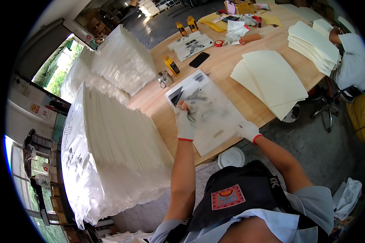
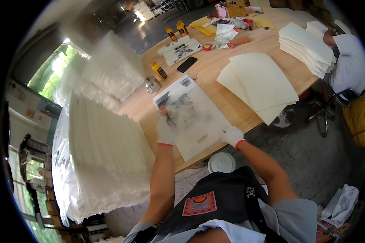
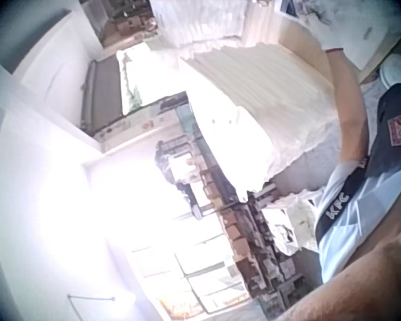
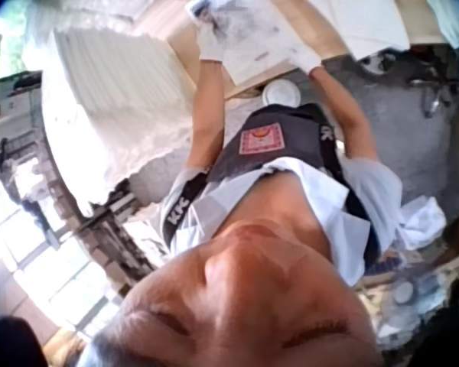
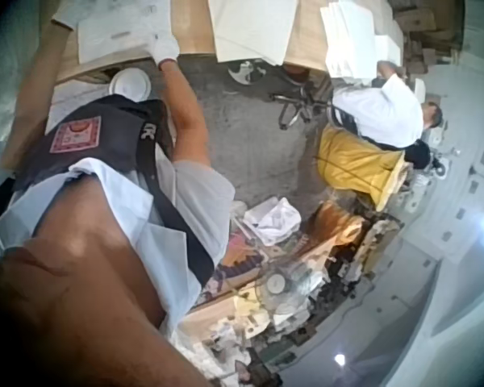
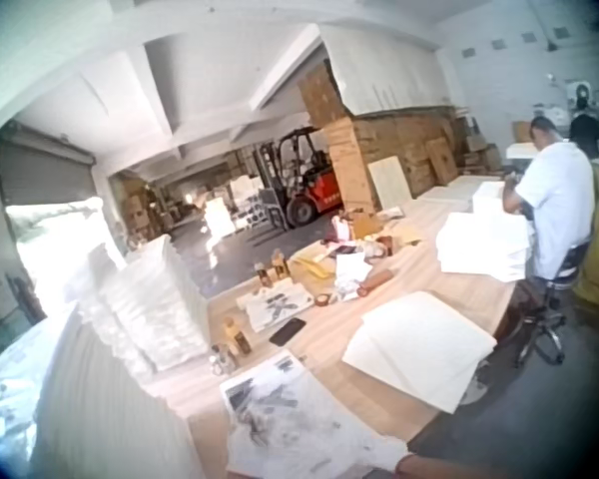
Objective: The person repeatedly picks up sheets of white paper from a table and places them into a large plastic bag. The person wears white gloves and works at a wooden table in a warehouse-like setting. Another person is visible in the background working on a similar task.
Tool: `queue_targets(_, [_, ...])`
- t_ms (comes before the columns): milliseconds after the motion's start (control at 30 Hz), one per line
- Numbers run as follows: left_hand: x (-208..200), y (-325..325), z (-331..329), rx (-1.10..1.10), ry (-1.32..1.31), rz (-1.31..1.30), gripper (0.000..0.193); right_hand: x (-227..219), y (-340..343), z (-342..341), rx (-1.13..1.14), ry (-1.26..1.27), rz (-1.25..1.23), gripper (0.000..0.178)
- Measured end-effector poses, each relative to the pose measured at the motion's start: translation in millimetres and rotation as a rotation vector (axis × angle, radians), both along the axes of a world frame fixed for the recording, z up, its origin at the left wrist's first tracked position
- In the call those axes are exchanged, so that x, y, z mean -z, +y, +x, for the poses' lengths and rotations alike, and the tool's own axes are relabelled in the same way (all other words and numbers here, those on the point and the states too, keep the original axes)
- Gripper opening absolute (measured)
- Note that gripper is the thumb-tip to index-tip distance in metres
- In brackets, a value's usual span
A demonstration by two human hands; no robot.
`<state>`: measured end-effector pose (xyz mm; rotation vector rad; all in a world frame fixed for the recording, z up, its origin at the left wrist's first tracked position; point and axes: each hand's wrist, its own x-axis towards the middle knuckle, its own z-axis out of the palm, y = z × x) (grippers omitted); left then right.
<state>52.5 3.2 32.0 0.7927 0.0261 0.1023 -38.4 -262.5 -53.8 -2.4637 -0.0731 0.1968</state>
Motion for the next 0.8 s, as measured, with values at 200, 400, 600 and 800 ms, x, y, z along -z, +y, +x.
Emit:
queue_targets(200, [-77,-40,-59,0.055,-0.320,1.077,0.030,-132,24,-22,0.036,0.336,0.703,0.040])
queue_targets(400, [-121,-124,-158,0.385,-0.831,1.379,0.030,-108,68,-10,-0.121,-0.153,0.198,0.035])
queue_targets(600, [-20,-120,-140,0.418,-0.579,1.233,0.019,-122,34,-18,-0.168,-0.121,0.064,0.030])
queue_targets(800, [-3,-72,-114,0.233,-0.178,1.164,0.017,-66,-93,-5,0.273,-0.500,-0.263,0.016])
